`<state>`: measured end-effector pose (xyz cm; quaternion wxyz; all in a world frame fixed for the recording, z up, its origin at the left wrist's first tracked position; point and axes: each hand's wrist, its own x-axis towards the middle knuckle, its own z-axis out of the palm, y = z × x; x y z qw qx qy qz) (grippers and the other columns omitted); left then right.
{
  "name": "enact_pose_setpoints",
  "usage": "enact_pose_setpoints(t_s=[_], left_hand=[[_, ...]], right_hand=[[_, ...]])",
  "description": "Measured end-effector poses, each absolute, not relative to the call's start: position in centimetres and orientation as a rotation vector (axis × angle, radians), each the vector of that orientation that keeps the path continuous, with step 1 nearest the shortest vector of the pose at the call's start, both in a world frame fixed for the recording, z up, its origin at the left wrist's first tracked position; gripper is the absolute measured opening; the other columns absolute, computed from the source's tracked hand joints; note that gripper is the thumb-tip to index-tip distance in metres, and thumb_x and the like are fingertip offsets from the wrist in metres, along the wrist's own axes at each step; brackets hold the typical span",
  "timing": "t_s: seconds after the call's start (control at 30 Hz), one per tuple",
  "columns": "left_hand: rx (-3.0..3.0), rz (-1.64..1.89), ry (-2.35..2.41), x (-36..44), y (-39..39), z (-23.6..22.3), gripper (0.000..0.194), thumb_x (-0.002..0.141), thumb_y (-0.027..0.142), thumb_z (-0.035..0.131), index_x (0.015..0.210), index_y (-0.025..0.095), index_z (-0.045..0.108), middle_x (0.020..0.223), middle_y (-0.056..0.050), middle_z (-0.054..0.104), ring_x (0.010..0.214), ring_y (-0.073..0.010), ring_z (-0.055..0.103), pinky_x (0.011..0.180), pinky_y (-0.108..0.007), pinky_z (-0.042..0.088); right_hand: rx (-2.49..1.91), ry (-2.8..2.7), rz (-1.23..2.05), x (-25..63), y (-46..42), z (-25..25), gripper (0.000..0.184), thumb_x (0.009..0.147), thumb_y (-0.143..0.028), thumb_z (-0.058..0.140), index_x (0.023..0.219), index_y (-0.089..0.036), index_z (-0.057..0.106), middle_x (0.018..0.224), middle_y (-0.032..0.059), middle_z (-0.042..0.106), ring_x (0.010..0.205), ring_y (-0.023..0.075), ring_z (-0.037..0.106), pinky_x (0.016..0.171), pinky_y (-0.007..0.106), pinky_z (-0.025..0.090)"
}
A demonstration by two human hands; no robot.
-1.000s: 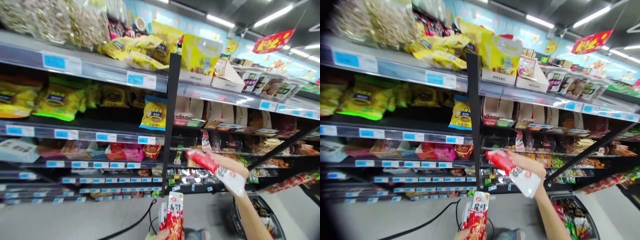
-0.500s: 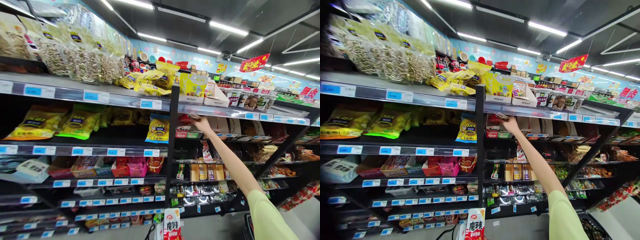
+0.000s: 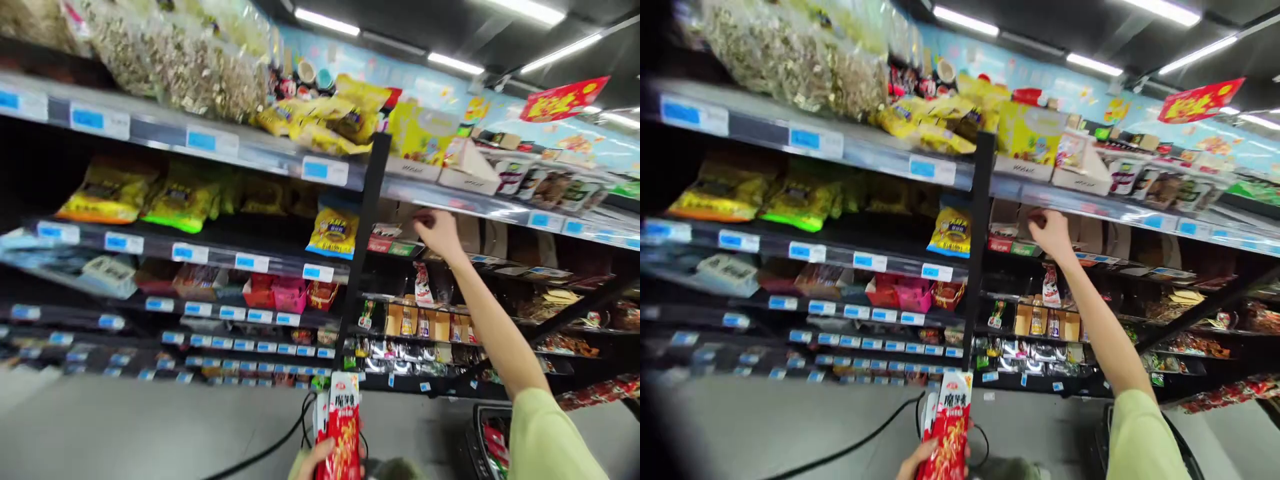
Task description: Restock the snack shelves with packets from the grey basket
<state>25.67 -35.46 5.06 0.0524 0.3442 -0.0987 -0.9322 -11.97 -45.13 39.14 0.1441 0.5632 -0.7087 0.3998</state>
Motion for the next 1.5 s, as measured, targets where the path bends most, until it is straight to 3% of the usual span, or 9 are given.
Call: enact_pose_setpoints(t_s=[0.1, 0.33, 0.67, 0.87, 1.03, 1.13, 1.23, 1.37, 1.5], left_hand=[[0.676, -2.881, -0.256, 25.4, -34.7, 5.0, 0.075, 0.065, 0.040, 0.091, 0.127, 0.006, 0.067, 0.106, -0.021, 0.078, 0.090, -0.0346, 0.077, 0.079, -0.042, 0.060], [0.226, -3.039, -0.403, 24.5, -35.7, 6.0, 0.084, 0.071, 0.043, 0.089, 0.142, 0.010, 0.060, 0.123, -0.021, 0.076, 0.103, -0.0313, 0.076, 0.093, -0.040, 0.056], [0.305, -2.963, -0.570, 24.2, -35.2, 6.2, 0.073, 0.077, 0.043, 0.087, 0.136, 0.008, 0.062, 0.115, -0.022, 0.077, 0.101, -0.0345, 0.076, 0.092, -0.044, 0.057], [0.334, -2.930, -0.619, 24.1, -35.3, 6.1, 0.074, 0.072, 0.048, 0.090, 0.129, 0.008, 0.066, 0.109, -0.021, 0.079, 0.097, -0.0346, 0.078, 0.087, -0.042, 0.059], [0.313, -2.951, -0.662, 24.1, -35.5, 6.3, 0.076, 0.070, 0.049, 0.091, 0.130, 0.009, 0.067, 0.112, -0.021, 0.078, 0.096, -0.0345, 0.077, 0.086, -0.042, 0.059], [0.344, -2.930, -0.636, 24.0, -35.3, 5.7, 0.080, 0.067, 0.048, 0.094, 0.130, 0.007, 0.065, 0.108, -0.022, 0.079, 0.096, -0.0356, 0.077, 0.086, -0.041, 0.059], [0.416, -2.886, -0.597, 24.0, -35.1, 4.9, 0.084, 0.063, 0.046, 0.097, 0.131, 0.009, 0.064, 0.104, -0.021, 0.079, 0.096, -0.0365, 0.077, 0.088, -0.043, 0.058], [0.599, -2.820, -0.591, 24.2, -34.8, 4.7, 0.079, 0.052, 0.044, 0.102, 0.117, 0.011, 0.071, 0.094, -0.016, 0.081, 0.085, -0.0316, 0.077, 0.085, -0.040, 0.059], [0.701, -2.809, -0.521, 24.5, -34.7, 5.3, 0.060, 0.053, 0.042, 0.101, 0.098, 0.012, 0.076, 0.088, -0.014, 0.081, 0.083, -0.0315, 0.077, 0.083, -0.039, 0.058]], right_hand=[[1.894, -1.865, 1.065, -7.3, -40.8, 37.4, 0.017, 0.094, -0.025, 0.064, 0.104, -0.019, 0.077, 0.098, 0.0072, 0.078, 0.086, 0.0209, 0.073, 0.083, 0.035, 0.060], [2.835, -1.904, 0.195, 0.6, -35.2, 26.9, 0.039, 0.102, -0.042, 0.060, 0.131, -0.017, 0.068, 0.123, 0.0166, 0.074, 0.113, 0.0306, 0.072, 0.097, 0.046, 0.060], [3.087, -2.227, 0.630, 0.7, -33.9, 19.8, 0.022, 0.100, -0.039, 0.066, 0.112, -0.022, 0.070, 0.111, 0.0076, 0.073, 0.098, 0.0212, 0.071, 0.089, 0.036, 0.058], [3.041, -2.233, 0.838, 1.3, -33.6, 19.3, 0.013, 0.097, -0.034, 0.070, 0.103, -0.022, 0.069, 0.143, 0.0119, 0.062, 0.130, 0.0253, 0.061, 0.111, 0.046, 0.048], [3.044, -2.342, 0.976, 1.5, -33.8, 19.1, 0.015, 0.095, -0.034, 0.073, 0.094, -0.021, 0.068, 0.103, 0.0055, 0.074, 0.092, 0.0186, 0.069, 0.088, 0.035, 0.055], [3.039, -2.473, 1.145, 1.4, -34.0, 19.2, 0.027, 0.091, -0.039, 0.077, 0.108, -0.020, 0.068, 0.090, 0.0022, 0.071, 0.079, 0.0157, 0.064, 0.077, 0.031, 0.055], [3.287, -2.453, 1.054, 1.4, -34.1, 19.2, 0.046, 0.088, -0.046, 0.079, 0.124, -0.020, 0.069, 0.099, 0.0044, 0.074, 0.087, 0.0172, 0.068, 0.082, 0.032, 0.056], [3.545, -2.430, 0.813, 2.1, -33.6, 18.8, 0.047, 0.078, -0.058, 0.084, 0.099, -0.016, 0.079, 0.093, 0.0055, 0.079, 0.083, 0.0194, 0.072, 0.078, 0.029, 0.057], [3.554, -2.327, 0.662, 2.6, -33.1, 19.9, 0.046, 0.084, -0.059, 0.079, 0.099, -0.016, 0.080, 0.090, 0.0064, 0.082, 0.080, 0.0187, 0.075, 0.076, 0.025, 0.057]])
